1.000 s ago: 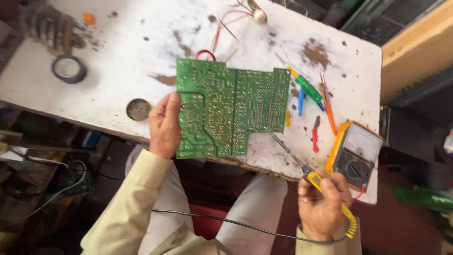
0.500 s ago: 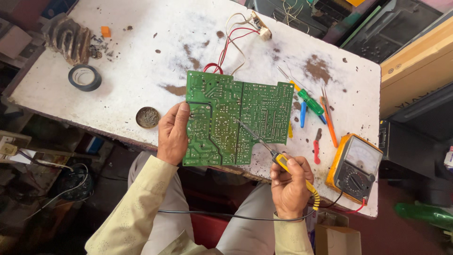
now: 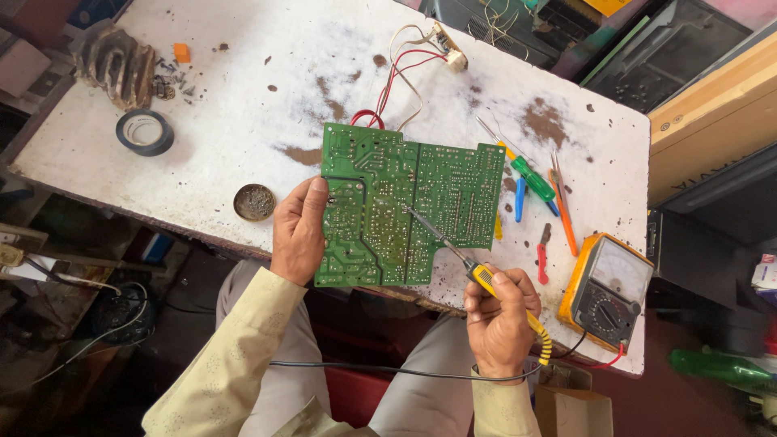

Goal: The person holds a green circuit board and uses a soldering iron to reflow solder on multiple joints. They repeatedly dip a small tool into a tin of solder paste and apply it to specific points on the board, then use the soldering iron to melt and smooth the solder. The person works methodically across different sections of the board.

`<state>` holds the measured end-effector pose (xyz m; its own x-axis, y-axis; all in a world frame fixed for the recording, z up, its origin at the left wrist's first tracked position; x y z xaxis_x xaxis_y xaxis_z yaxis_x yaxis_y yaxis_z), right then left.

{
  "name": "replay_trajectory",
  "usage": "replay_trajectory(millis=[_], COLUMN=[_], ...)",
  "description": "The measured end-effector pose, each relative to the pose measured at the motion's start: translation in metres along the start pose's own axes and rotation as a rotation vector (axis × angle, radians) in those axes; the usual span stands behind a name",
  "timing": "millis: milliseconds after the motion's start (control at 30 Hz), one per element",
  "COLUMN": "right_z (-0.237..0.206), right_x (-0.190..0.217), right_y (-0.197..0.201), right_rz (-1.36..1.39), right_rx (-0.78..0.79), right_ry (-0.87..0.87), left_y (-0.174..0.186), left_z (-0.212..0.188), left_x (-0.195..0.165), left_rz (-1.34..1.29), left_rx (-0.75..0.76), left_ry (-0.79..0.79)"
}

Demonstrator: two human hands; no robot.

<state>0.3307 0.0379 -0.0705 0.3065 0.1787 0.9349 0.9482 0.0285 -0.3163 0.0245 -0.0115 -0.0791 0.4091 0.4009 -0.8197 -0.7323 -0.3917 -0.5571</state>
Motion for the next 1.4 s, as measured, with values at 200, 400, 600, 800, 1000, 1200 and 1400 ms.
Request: replay_trajectory(millis=[200, 400, 600, 800, 1000, 1200, 1400], right_z=[-0.004, -0.009, -0.011, -0.028, -0.064, -0.072, -0.065], right_x=[0.004, 0.011, 0.012, 0.036, 0.067, 0.074, 0.073], right_y=[-0.002, -0.003, 0.000, 0.045, 0.082, 0.068, 0.055], right_rz=[-0.054, -0.098, -0.096, -0.082, -0.398, -0.771, -0.813], right_rx=[-0.014, -0.012, -0.030, -0.104, -0.133, -0.051, -0.011], right_ry=[0.039, 0.127, 0.123, 0.225, 0.313, 0.374, 0.421], left_y=[0.000, 0.000, -0.001, 0.004, 0.004, -0.001, 0.000], left_z=[0.000, -0.001, 0.000, -0.002, -0.005, -0.005, -0.005], left_x=[-0.001, 0.000, -0.001, -0.007, -0.013, -0.018, -0.016], left_rz=[0.026, -0.010, -0.023, 0.097, 0.129, 0.122, 0.078], left_rx=[0.008, 0.017, 0.015, 0.024, 0.020, 0.036, 0.039], left_ry=[-0.007, -0.012, -0.004, -0.031, -0.052, -0.077, -0.057])
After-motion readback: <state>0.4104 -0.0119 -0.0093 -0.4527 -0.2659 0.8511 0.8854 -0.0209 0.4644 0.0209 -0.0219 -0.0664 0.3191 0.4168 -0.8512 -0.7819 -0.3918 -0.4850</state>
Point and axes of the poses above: each hand's wrist, its own z-axis towards the middle knuckle, its own y-axis out of the back of the hand, x = y × z, the point moved 5 cm from there along z, towards the middle knuckle, and after that the axes turned 6 degrees about -z, right-handed, at the moved point
